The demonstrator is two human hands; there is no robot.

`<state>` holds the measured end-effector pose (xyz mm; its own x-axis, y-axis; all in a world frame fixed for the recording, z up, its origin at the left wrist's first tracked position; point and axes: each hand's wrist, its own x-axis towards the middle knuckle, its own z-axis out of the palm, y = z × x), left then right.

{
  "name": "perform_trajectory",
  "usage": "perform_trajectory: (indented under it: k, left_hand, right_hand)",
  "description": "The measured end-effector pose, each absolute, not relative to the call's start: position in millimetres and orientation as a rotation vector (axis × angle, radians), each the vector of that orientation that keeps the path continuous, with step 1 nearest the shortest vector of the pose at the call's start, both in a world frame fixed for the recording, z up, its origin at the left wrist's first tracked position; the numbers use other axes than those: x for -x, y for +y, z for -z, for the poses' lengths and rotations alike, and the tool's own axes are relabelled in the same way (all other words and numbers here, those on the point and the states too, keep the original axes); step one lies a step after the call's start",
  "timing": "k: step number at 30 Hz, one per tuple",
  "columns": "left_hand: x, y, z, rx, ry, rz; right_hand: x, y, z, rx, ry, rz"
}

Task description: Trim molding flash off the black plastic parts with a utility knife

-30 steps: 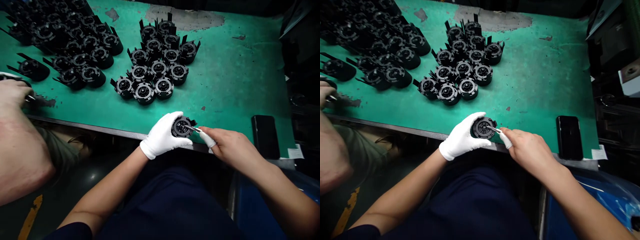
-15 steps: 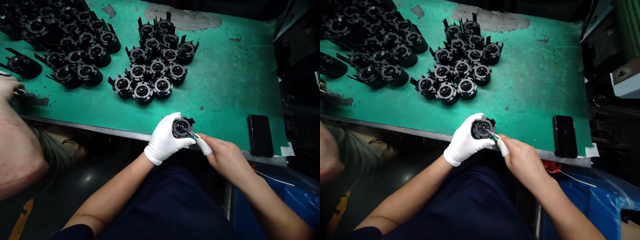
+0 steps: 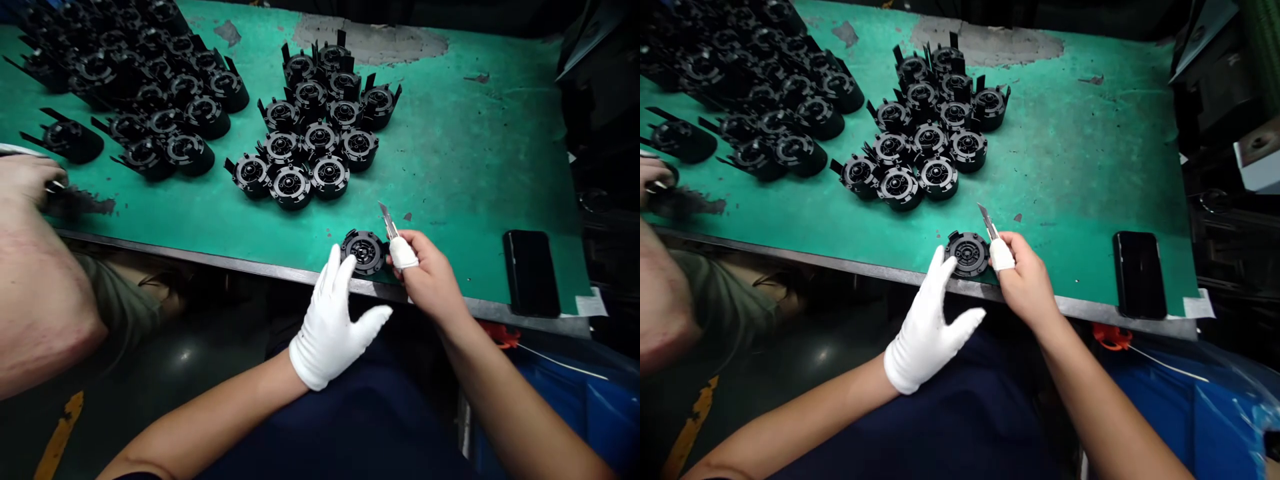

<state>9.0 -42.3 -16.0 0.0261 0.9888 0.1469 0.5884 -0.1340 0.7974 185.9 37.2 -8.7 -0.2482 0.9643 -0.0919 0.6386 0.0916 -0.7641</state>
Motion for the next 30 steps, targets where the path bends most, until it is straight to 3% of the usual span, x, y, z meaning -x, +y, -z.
perform_trajectory:
  k: [6,11,30]
  left_hand:
    - [11.2,-11.8,15.5,-1.823,1.449,-1.009]
    - [24.5,35.3,23.8,-1.864,1.309,-0.834]
    - [9.9,23.4,25.0,-1.702,1.433,-0.946]
  right_hand:
    - [-218.6,34.4,-25.3,1.563,-2.406,-0.689]
    - [-222.6,18.3,-24.2,1.617,-2.611,-0.43]
    - [-210.4,0.9,-19.7,1.595,-2.455,-0.718]
